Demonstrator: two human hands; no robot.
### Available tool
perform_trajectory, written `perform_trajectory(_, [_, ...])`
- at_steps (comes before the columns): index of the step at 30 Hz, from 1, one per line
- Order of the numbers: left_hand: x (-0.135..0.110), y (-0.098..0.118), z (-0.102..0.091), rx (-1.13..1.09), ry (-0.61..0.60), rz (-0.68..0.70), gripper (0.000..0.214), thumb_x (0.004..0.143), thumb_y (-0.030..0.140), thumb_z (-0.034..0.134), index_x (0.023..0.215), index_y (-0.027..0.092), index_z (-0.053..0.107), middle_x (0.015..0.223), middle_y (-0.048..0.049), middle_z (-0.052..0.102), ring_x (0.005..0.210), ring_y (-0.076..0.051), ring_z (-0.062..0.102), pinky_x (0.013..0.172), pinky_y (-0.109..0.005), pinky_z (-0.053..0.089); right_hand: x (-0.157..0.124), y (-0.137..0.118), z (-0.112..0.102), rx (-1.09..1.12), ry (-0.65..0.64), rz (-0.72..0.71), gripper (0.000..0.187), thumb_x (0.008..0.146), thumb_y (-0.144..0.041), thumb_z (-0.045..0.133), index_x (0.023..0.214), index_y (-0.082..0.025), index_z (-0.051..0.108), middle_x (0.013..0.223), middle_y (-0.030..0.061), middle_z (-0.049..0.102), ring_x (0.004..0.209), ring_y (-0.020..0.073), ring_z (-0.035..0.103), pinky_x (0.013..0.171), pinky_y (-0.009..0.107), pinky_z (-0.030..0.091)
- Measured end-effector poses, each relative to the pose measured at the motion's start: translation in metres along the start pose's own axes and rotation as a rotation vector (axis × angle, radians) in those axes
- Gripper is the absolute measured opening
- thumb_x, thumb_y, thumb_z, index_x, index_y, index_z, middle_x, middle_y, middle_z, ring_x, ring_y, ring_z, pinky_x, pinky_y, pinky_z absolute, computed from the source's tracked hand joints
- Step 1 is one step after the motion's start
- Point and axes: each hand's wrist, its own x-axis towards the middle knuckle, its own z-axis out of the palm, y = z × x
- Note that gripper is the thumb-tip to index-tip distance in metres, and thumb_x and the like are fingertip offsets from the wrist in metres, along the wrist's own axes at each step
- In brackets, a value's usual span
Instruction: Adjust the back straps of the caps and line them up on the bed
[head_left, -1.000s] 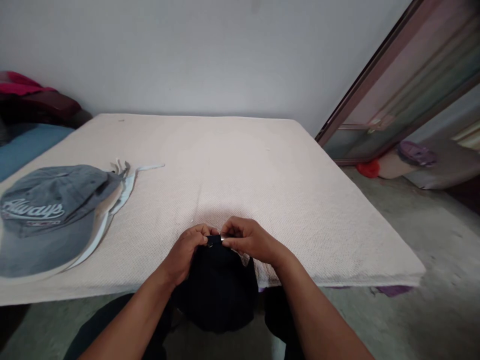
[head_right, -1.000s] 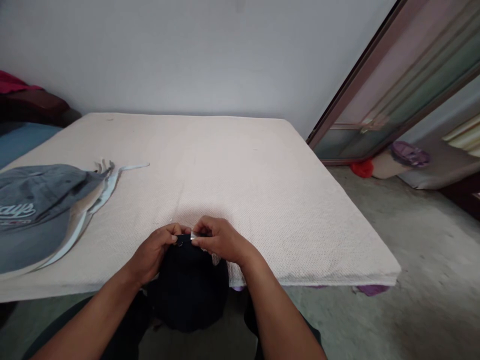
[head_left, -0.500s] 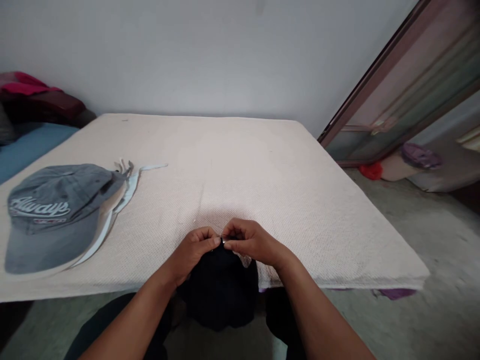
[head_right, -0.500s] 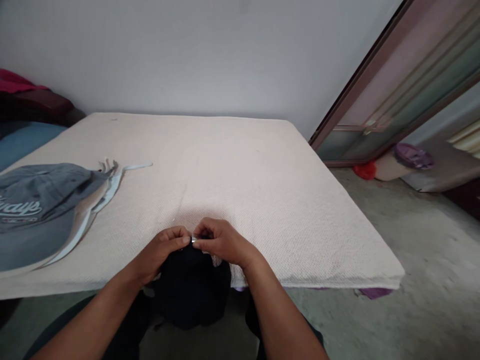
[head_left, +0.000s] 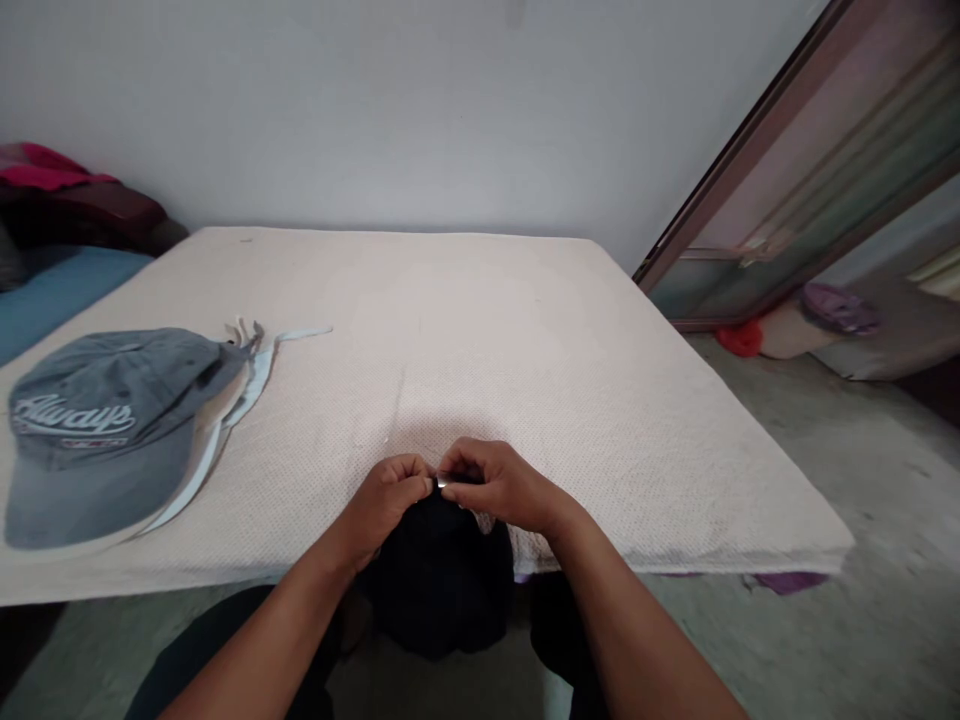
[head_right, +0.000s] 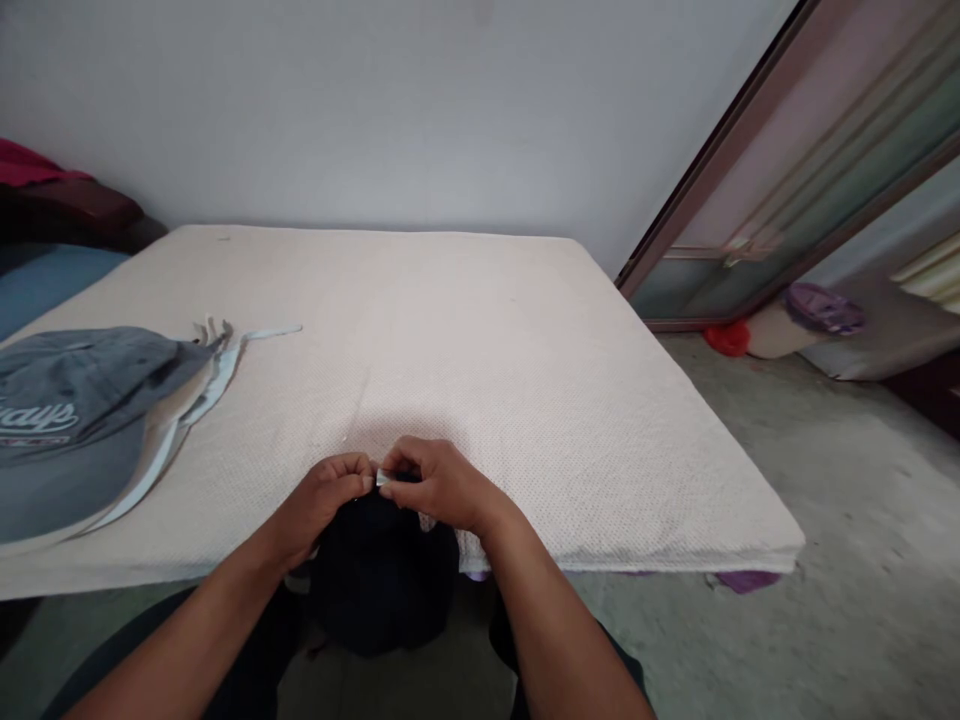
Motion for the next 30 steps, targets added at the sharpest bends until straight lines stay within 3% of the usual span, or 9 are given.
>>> perform_trajectory(16, [-0.0024, -0.0001, 0.0024, -0.120, -0.019, 0.079, 0.025, 0.068, 0.019, 0.066, 0.059, 0.017, 0.043, 0.070, 0.0041, 0.055, 0.057, -0.007, 0.046, 0.054, -0.020, 0.034, -0.0026, 0.0021, -0.0009, 0.091, -0.017, 0.053, 0.011, 0.078, -0.024, 0.064, 0.086, -0.018, 0.059, 0.074, -0.0016, 0.056, 0.064, 0.0104, 0.054, 0.058, 0.023, 0.043])
perform_trajectory(22, [-0.0009, -0.0027, -0.0027, -0.154, 0.015, -0.024, 0.005, 0.067, 0.016, 0.058, 0.068, 0.018, 0.054, 0.058, 0.0052, 0.052, 0.052, -0.009, 0.046, 0.050, -0.020, 0.033, -0.0048, 0.0050, -0.0018, 0.204, -0.077, 0.104, 0.011, 0.078, -0.023, 0.064, 0.087, -0.018, 0.059, 0.072, -0.0021, 0.057, 0.064, 0.0105, 0.056, 0.059, 0.024, 0.046])
perform_trajectory(26, [-0.0017, -0.0005, -0.0003, -0.244, 0.046, -0.114, 0.017, 0.076, 0.030, 0.053, 0.080, 0.016, 0.062, 0.072, -0.0016, 0.063, 0.067, -0.015, 0.058, 0.065, -0.026, 0.043, -0.0064, 0.0079, -0.0007, 0.275, -0.098, 0.117, 0.011, 0.078, -0.021, 0.063, 0.087, -0.018, 0.059, 0.074, -0.0013, 0.058, 0.066, 0.0108, 0.057, 0.061, 0.025, 0.048])
perform_trajectory(30, [-0.0009, -0.0012, 0.0012, -0.151, -0.002, -0.108, 0.024, 0.075, 0.039, 0.063, 0.077, 0.016, 0.061, 0.071, -0.0028, 0.064, 0.065, -0.016, 0.059, 0.063, -0.027, 0.042, -0.0064, 0.0094, 0.0014, 0.246, -0.111, 0.132, 0.012, 0.077, -0.021, 0.064, 0.087, -0.017, 0.058, 0.072, -0.0017, 0.057, 0.064, 0.0109, 0.057, 0.059, 0.025, 0.048])
